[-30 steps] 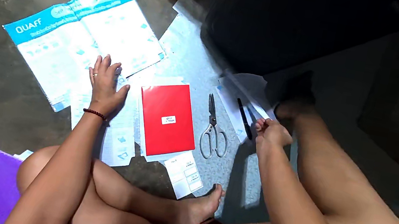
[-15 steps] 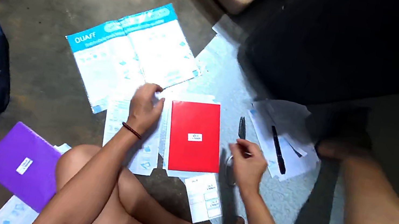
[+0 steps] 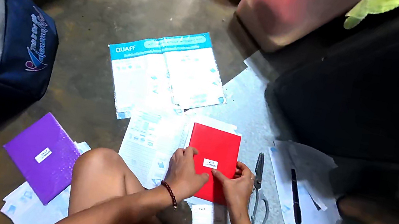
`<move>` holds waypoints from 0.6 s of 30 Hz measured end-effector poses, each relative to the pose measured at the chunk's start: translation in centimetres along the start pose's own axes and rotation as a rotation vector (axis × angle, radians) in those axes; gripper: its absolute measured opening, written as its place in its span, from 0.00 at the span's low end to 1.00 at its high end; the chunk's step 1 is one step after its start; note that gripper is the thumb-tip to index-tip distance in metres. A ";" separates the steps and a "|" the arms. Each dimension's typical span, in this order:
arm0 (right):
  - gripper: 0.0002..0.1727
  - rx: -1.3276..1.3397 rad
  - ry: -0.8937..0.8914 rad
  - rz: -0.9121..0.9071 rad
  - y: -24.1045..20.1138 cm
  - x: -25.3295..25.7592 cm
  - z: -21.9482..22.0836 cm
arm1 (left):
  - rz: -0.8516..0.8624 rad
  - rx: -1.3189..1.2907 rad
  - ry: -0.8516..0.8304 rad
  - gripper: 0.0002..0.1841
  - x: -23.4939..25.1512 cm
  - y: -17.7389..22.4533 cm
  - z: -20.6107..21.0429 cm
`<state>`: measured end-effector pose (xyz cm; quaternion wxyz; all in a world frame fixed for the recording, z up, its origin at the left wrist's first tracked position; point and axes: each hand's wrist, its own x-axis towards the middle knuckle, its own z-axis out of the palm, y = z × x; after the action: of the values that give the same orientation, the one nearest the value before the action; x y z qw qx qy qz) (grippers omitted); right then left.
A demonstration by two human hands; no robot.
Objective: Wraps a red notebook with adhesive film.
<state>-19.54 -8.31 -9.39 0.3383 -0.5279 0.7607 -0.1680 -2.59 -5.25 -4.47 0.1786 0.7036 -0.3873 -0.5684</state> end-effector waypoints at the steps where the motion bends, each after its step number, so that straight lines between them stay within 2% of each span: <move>1: 0.46 0.024 0.004 0.002 0.2 0.1 0.0 | -0.017 -0.058 0.037 0.39 0.2 -0.1 0.3; 4: 0.46 0.065 0.000 0.017 0.4 0.3 -0.1 | -0.046 -0.164 0.100 0.42 0.6 -0.2 0.8; 7: 0.46 0.093 -0.014 0.039 0.6 0.5 -0.3 | -0.026 -0.205 0.114 0.27 1.0 -0.1 0.8; 9: 0.46 0.140 -0.030 0.046 0.7 0.5 -0.6 | 0.011 -0.211 0.086 0.21 1.2 0.1 0.7; 11: 0.46 0.207 -0.028 0.029 1.1 0.6 -1.2 | 0.029 -0.267 0.030 0.21 1.2 0.1 0.4; 15: 0.55 0.357 -0.079 -0.036 0.1 -0.3 -3.1 | 0.023 -0.406 -0.054 0.21 1.0 0.4 -1.2; 18: 0.42 0.576 -0.284 0.009 -1.2 -1.2 -4.2 | -0.008 -0.523 -0.116 0.21 1.0 0.7 -2.7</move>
<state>-21.36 -8.07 -5.22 0.5772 -0.4255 0.6294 -0.2995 -0.19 -6.95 -3.87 0.3294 0.6016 -0.2340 -0.6891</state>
